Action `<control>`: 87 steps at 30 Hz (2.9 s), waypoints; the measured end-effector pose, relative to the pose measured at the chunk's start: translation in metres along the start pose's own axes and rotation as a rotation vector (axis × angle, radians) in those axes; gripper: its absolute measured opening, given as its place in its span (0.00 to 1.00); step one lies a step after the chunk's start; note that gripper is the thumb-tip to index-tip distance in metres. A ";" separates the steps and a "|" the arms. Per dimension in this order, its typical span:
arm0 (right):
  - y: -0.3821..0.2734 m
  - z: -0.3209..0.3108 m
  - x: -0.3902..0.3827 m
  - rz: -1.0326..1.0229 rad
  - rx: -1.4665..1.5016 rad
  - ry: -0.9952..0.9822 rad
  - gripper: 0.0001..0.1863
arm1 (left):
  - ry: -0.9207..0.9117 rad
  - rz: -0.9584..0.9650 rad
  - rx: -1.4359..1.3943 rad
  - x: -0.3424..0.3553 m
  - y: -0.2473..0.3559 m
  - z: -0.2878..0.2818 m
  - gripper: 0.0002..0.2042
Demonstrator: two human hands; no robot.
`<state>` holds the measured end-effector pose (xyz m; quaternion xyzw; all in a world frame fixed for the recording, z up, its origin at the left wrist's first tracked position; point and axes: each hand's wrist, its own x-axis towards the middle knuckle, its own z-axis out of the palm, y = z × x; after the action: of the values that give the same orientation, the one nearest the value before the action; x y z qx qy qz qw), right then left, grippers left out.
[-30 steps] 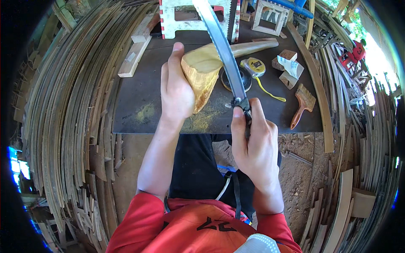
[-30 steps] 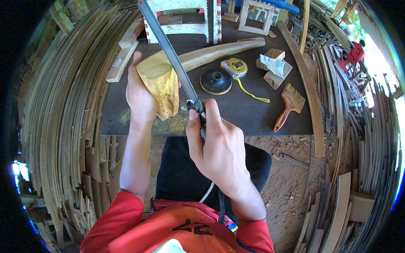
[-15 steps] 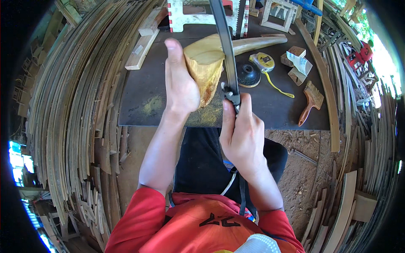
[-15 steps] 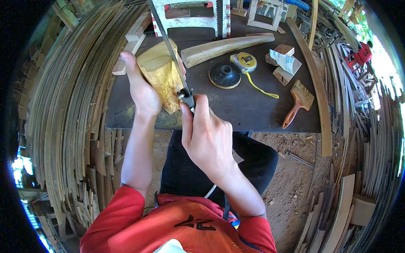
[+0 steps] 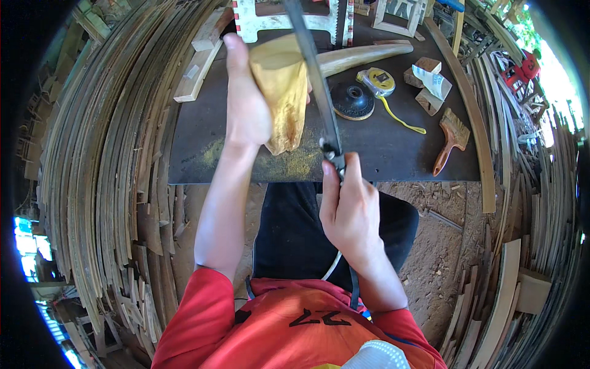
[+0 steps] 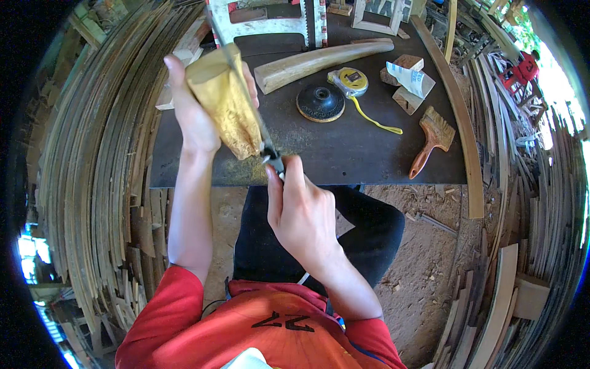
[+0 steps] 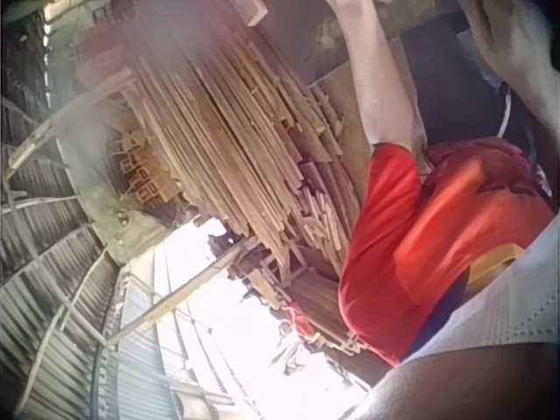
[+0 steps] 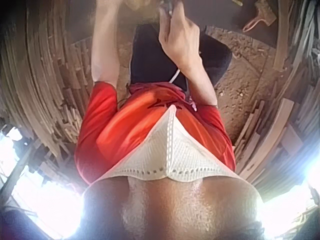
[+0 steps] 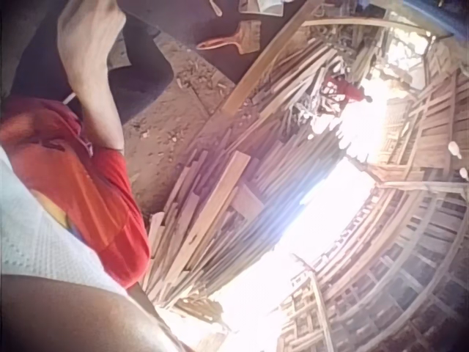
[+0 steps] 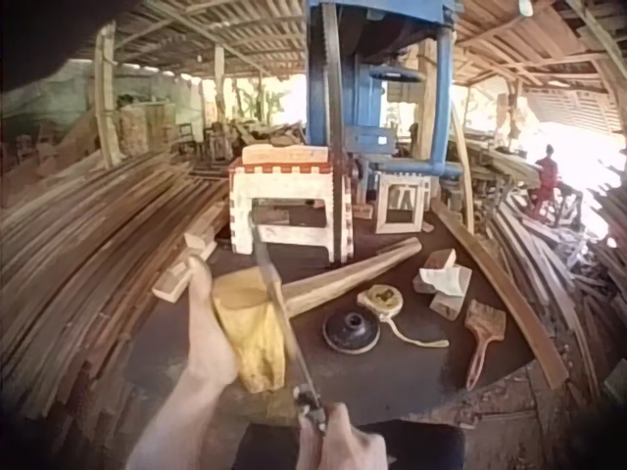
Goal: Manually cutting a small wooden block using a hand saw on a workbench.
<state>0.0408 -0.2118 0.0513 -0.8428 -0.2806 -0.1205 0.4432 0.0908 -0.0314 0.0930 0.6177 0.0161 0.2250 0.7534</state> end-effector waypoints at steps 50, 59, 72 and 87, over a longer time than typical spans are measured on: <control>0.008 -0.002 -0.039 0.083 0.230 0.060 0.11 | -0.227 -0.016 -0.297 -0.002 -0.007 -0.014 0.49; 0.006 0.000 -0.031 0.042 0.197 0.031 0.09 | -0.145 -0.065 -0.300 -0.013 -0.001 -0.002 0.50; -0.015 -0.017 0.016 -0.047 0.125 0.049 0.10 | -0.074 -0.022 -0.039 -0.019 0.000 0.008 0.51; 0.004 0.001 0.007 0.015 0.135 -0.044 0.07 | -0.085 0.038 -0.140 0.006 -0.002 -0.014 0.48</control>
<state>0.0494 -0.2102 0.0510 -0.8155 -0.2916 -0.0795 0.4936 0.0927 -0.0162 0.0893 0.5728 -0.0434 0.2131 0.7903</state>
